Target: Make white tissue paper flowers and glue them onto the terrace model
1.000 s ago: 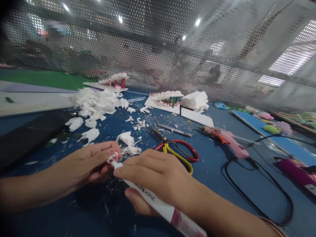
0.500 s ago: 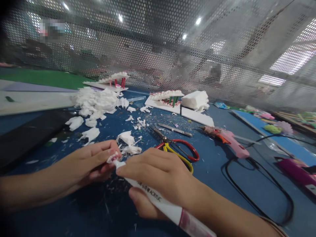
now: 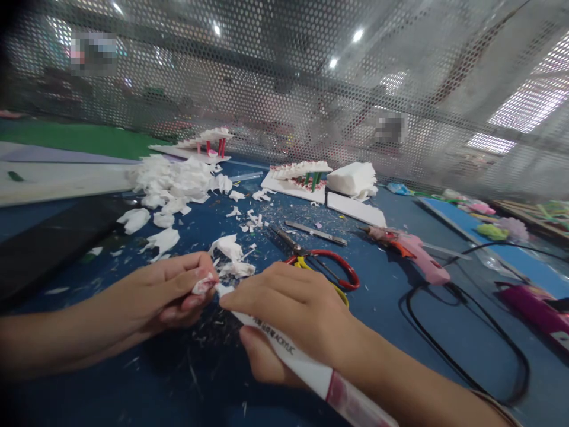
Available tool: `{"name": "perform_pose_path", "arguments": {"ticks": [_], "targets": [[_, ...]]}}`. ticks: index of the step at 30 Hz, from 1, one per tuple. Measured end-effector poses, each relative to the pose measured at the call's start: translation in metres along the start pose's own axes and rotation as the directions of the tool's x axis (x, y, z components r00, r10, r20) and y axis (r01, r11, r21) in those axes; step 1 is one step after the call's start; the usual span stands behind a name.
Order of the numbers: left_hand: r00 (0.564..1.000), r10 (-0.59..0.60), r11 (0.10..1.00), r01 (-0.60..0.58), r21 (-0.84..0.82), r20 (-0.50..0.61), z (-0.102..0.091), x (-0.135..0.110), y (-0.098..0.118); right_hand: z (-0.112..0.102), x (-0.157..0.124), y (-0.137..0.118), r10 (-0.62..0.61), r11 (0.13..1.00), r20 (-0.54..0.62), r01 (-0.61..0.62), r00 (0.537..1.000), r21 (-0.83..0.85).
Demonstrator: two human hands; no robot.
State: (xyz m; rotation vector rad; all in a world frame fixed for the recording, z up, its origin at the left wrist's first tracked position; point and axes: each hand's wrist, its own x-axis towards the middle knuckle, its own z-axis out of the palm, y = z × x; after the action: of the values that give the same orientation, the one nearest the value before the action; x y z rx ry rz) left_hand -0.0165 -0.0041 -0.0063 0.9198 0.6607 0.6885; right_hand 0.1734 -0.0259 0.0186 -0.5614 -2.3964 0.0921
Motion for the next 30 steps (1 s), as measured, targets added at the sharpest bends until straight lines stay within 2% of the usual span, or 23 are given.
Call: {"name": "perform_pose_path", "arguments": {"ticks": [4, 9, 13, 17, 21, 30], "targets": [[1.000, -0.020, 1.000, 0.020, -0.010, -0.009, 0.0011, 0.0006, 0.0014, -0.0013, -0.0002, 0.0006, -0.036, 0.999, 0.061, 0.033, 0.997, 0.042], [1.000, -0.010, 1.000, 0.010, -0.018, 0.009, 0.0019, 0.0008, 0.0009, -0.0017, 0.0009, 0.0007, -0.011, 1.000, 0.011, 0.011, 1.000, 0.025], [1.000, -0.024, 0.999, 0.024, -0.030, -0.003, 0.0008, 0.0010, 0.0005, -0.0015, 0.0015, 0.0000, -0.037, 0.999, 0.057, 0.036, 0.998, 0.012], [0.999, -0.027, 0.999, 0.028, -0.043, 0.025, -0.0002, 0.0019, 0.0003, -0.0012, 0.0013, -0.0004, -0.027, 1.000, 0.019, 0.027, 0.999, -0.006], [0.999, -0.025, 0.998, 0.026, -0.052, 0.022, -0.0005, 0.0021, -0.0009, -0.0016, 0.0026, 0.0002, -0.039, 0.999, 0.041, 0.039, 0.998, 0.019], [0.999, -0.033, 0.998, 0.034, -0.052, 0.013, 0.0010, 0.0009, 0.0015, 0.0000, -0.0002, 0.0018, -0.044, 0.999, -0.035, 0.044, 0.998, 0.012]]}}
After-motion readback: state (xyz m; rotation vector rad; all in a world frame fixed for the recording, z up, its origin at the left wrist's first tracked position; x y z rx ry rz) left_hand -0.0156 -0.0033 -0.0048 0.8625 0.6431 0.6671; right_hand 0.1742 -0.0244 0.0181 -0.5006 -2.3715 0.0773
